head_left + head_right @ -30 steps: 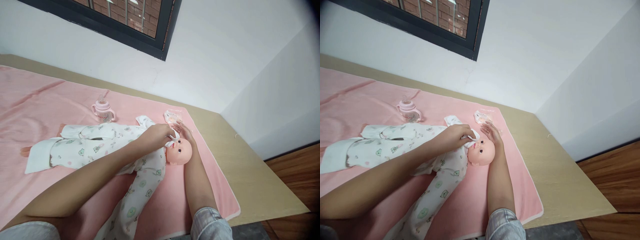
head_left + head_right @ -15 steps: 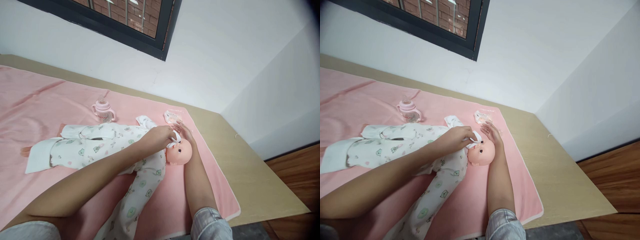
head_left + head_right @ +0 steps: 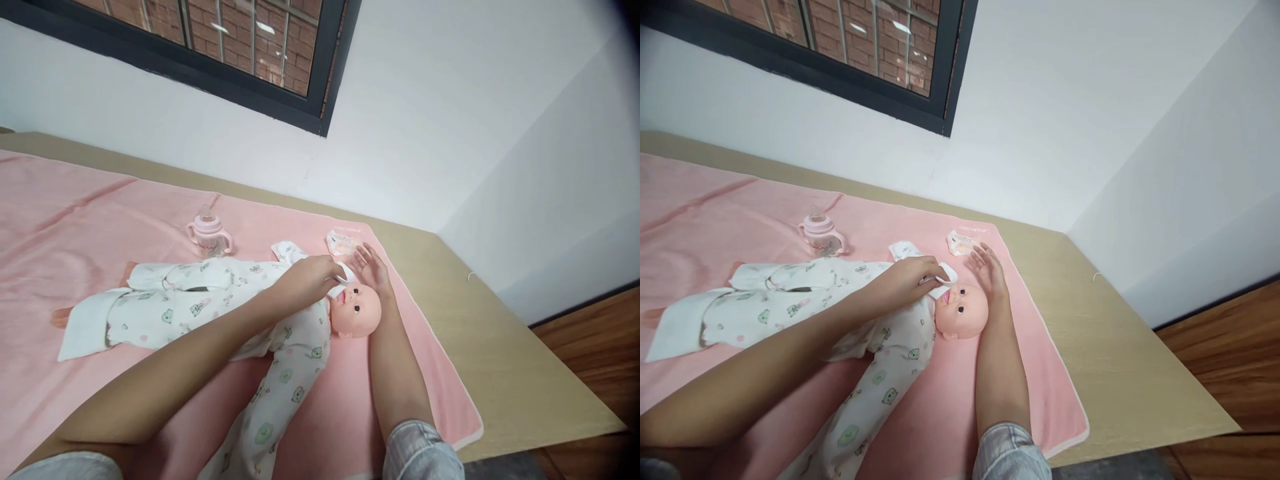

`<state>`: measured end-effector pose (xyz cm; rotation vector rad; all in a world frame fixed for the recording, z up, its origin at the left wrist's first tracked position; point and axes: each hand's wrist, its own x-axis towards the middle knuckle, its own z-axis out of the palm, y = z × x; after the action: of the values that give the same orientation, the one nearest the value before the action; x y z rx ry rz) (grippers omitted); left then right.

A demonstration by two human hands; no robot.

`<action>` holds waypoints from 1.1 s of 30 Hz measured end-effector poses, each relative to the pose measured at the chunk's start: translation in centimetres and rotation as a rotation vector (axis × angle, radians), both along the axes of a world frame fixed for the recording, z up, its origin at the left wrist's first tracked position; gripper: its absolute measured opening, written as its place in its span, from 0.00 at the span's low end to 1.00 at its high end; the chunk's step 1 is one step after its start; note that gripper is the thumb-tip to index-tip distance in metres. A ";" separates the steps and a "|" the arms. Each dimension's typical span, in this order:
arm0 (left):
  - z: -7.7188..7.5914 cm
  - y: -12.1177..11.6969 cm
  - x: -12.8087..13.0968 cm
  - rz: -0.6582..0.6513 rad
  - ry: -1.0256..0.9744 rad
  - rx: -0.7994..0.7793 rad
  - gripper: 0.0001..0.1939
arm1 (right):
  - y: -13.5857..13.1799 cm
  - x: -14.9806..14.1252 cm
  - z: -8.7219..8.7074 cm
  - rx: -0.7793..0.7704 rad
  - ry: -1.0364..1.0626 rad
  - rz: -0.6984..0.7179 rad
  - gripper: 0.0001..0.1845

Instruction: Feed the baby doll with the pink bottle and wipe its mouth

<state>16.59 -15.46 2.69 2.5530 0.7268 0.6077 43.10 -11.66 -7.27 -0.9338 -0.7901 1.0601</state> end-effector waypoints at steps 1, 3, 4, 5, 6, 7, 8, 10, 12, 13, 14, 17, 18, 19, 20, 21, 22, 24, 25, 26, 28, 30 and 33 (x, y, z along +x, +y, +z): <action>0.1 0.2 -0.3 0.003 -0.016 0.009 0.16 | -0.2 0.3 0.6 0.054 0.007 0.002 0.22; 0.4 0.8 -1.0 0.028 -0.041 0.032 0.17 | -1.0 0.7 2.5 0.158 -0.032 0.042 0.18; 0.6 1.2 -1.4 0.047 -0.051 0.046 0.18 | -1.5 0.6 3.7 0.197 -0.090 0.079 0.17; 0.7 1.6 -1.8 0.067 -0.059 0.063 0.18 | -2.1 0.4 5.0 0.224 -0.177 0.125 0.15; 0.9 2.0 -2.2 0.087 -0.067 0.084 0.18 | -2.8 -0.1 6.5 0.242 -0.287 0.170 0.14; 1.0 2.4 -2.5 0.102 -0.075 0.104 0.18 | -3.6 -0.7 8.0 0.260 -0.412 0.215 0.14; 1.1 2.7 -2.9 0.114 -0.081 0.119 0.18 | -4.4 -1.6 9.4 0.276 -0.543 0.261 0.14; 1.4 3.2 -3.5 0.132 -0.087 0.135 0.18 | -6.0 -3.9 11.9 0.302 -0.802 0.342 0.14; 1.6 3.5 -3.9 0.144 -0.086 0.133 0.18 | -7.2 -6.4 13.5 0.305 -0.984 0.415 0.12; 1.7 3.5 -4.1 0.146 -0.086 0.130 0.18 | -7.6 -7.6 13.9 0.301 -1.057 0.416 0.11; 1.8 3.6 -4.2 0.144 -0.088 0.130 0.18 | -7.9 -8.7 14.1 0.300 -1.118 0.398 0.10; 2.1 3.5 -4.6 0.130 -0.087 0.130 0.18 | -8.1 -11.1 13.9 0.315 -1.241 0.303 0.11; 2.2 3.5 -4.7 0.126 -0.090 0.131 0.17 | -8.0 -11.4 13.8 0.325 -1.265 0.268 0.11; 2.3 3.5 -4.9 0.128 -0.098 0.132 0.17 | -7.9 -11.6 13.7 0.331 -1.285 0.234 0.12; 2.4 3.5 -5.1 0.134 -0.112 0.131 0.16 | -7.9 -11.7 13.6 0.329 -1.301 0.197 0.12; 2.5 3.6 -5.3 0.141 -0.131 0.130 0.16 | -7.8 -11.5 13.6 0.320 -1.309 0.158 0.11; 2.7 3.8 -5.7 0.153 -0.149 0.128 0.16 | -7.7 -11.2 13.6 0.304 -1.307 0.125 0.11; 3.1 4.3 -6.6 0.194 -0.178 0.123 0.17 | -7.3 -10.1 13.5 0.267 -1.264 0.081 0.11; 3.4 4.6 -7.2 0.224 -0.190 0.123 0.17 | -7.1 -9.4 13.4 0.251 -1.220 0.059 0.11; 3.6 5.1 -7.9 0.261 -0.201 0.125 0.17 | -6.7 -8.7 13.2 0.234 -1.169 0.028 0.10; 4.1 6.0 -9.6 0.370 -0.211 0.122 0.17 | -5.9 -7.0 12.5 0.176 -1.082 -0.052 0.09; 4.5 7.0 -11.3 0.502 -0.173 0.106 0.18 | -5.0 -5.4 11.6 0.098 -1.042 -0.148 0.08; 4.8 7.9 -13.9 0.660 -0.072 0.061 0.21 | -3.5 -3.4 10.2 0.022 -1.025 -0.303 0.14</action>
<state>2.72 -7.59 7.49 2.2970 1.5600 0.9243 39.70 -15.16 2.90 -1.5389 -1.4199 0.2442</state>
